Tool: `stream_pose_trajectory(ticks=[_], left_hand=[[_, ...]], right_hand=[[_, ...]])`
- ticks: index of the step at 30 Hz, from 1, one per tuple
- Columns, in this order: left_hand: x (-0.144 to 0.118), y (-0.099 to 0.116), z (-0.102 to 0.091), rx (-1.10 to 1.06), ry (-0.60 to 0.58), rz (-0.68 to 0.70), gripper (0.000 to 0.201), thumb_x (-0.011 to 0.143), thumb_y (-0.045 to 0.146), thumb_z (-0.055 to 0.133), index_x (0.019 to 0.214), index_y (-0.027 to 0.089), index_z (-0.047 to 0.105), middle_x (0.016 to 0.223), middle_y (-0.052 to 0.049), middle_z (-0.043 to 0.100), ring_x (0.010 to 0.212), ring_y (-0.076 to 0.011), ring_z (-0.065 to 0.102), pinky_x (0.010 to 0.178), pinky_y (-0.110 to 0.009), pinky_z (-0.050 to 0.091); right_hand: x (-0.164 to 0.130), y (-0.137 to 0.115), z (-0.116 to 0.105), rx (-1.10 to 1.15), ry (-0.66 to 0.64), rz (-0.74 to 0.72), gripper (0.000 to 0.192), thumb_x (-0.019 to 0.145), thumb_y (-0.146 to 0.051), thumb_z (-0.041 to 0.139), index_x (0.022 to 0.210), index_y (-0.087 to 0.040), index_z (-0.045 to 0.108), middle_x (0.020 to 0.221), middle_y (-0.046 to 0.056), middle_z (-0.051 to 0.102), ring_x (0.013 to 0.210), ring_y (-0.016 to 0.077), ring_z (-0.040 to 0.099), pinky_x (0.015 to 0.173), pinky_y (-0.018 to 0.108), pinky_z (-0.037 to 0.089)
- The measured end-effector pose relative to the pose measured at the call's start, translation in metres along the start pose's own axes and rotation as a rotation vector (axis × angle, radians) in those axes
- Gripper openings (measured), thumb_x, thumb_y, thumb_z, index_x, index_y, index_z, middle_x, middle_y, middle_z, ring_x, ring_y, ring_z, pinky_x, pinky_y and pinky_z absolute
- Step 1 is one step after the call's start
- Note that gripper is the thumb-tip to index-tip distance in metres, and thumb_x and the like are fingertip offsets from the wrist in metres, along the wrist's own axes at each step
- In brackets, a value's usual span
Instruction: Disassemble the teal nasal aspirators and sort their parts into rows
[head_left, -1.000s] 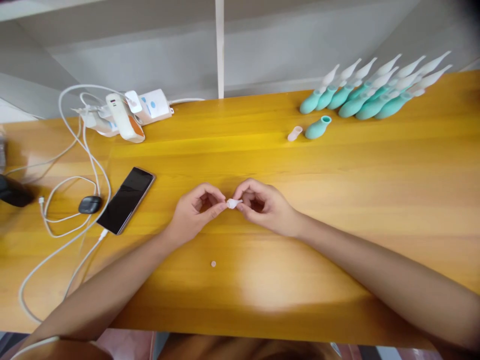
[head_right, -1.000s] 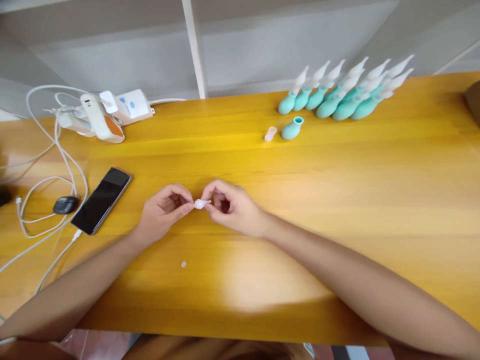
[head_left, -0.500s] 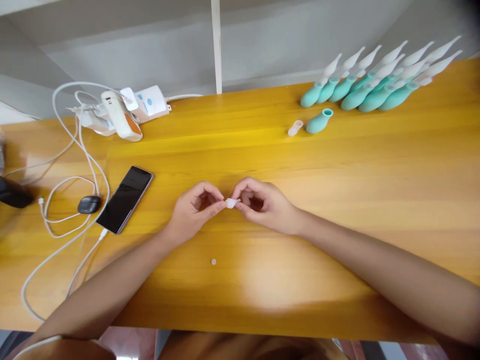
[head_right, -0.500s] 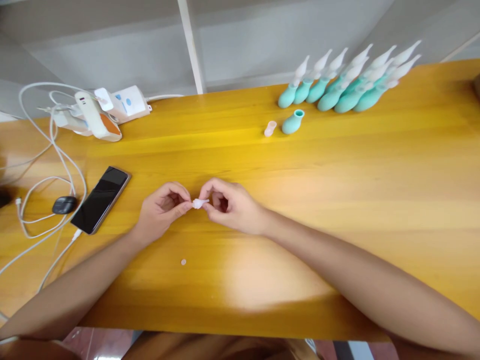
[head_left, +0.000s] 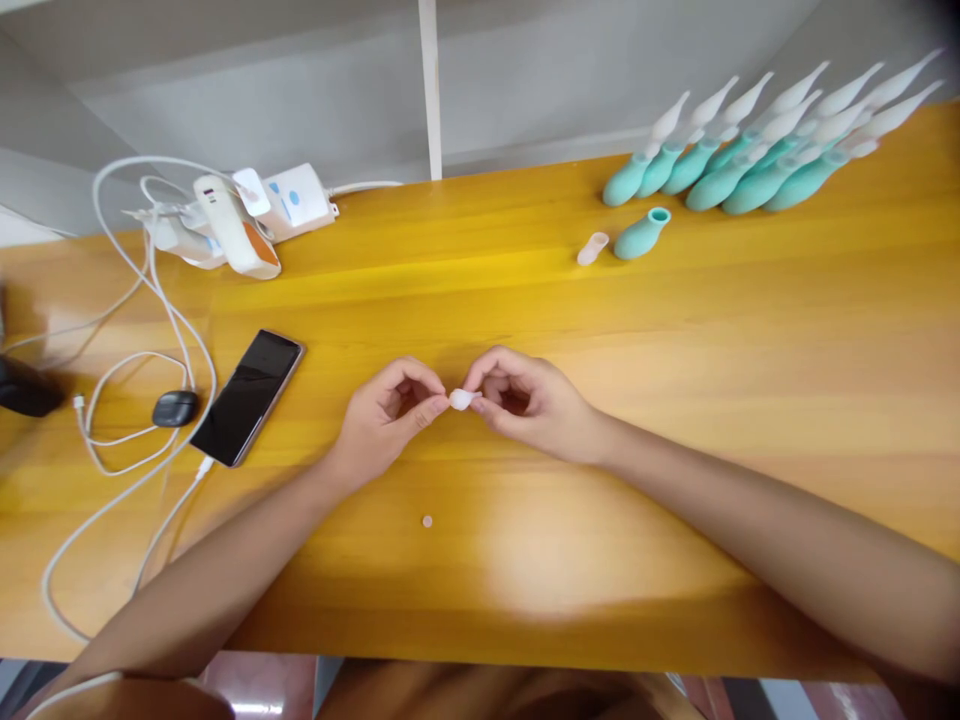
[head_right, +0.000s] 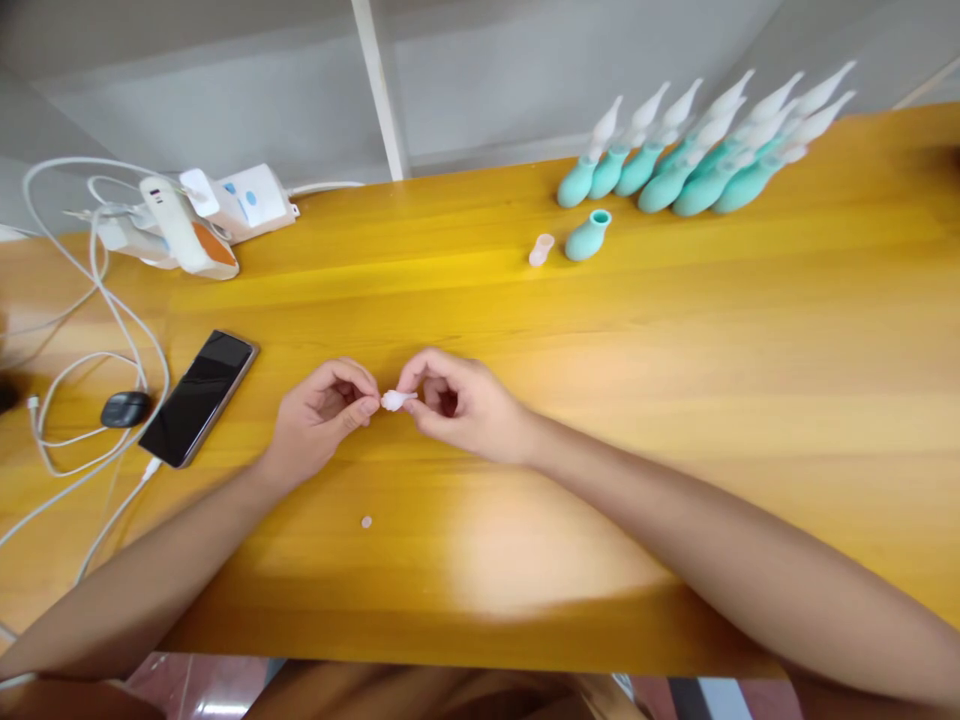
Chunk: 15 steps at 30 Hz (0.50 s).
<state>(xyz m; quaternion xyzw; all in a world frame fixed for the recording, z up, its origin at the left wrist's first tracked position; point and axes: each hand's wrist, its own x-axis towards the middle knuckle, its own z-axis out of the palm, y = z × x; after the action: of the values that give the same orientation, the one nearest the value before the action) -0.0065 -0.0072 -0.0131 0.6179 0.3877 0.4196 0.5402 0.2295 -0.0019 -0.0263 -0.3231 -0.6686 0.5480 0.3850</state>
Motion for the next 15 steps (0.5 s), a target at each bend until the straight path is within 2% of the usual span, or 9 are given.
stream_pose_trajectory(ticks=[15], left_hand=[[-0.0003,-0.0008,0.0001,0.014,-0.023,0.01,0.017,0.1,0.034,0.08,0.1,0.02,0.07,0.094,-0.003,0.068,0.076,-0.0123,0.06,0.07,-0.026,0.052]], right_hand=[[-0.0005,0.0004,-0.0002,0.012,-0.005,0.002,0.014,0.102,-0.03,0.069,0.108,-0.02,0.061,0.065,-0.008,0.046,0.054,0.0078,0.038,0.051,0.021,0.032]])
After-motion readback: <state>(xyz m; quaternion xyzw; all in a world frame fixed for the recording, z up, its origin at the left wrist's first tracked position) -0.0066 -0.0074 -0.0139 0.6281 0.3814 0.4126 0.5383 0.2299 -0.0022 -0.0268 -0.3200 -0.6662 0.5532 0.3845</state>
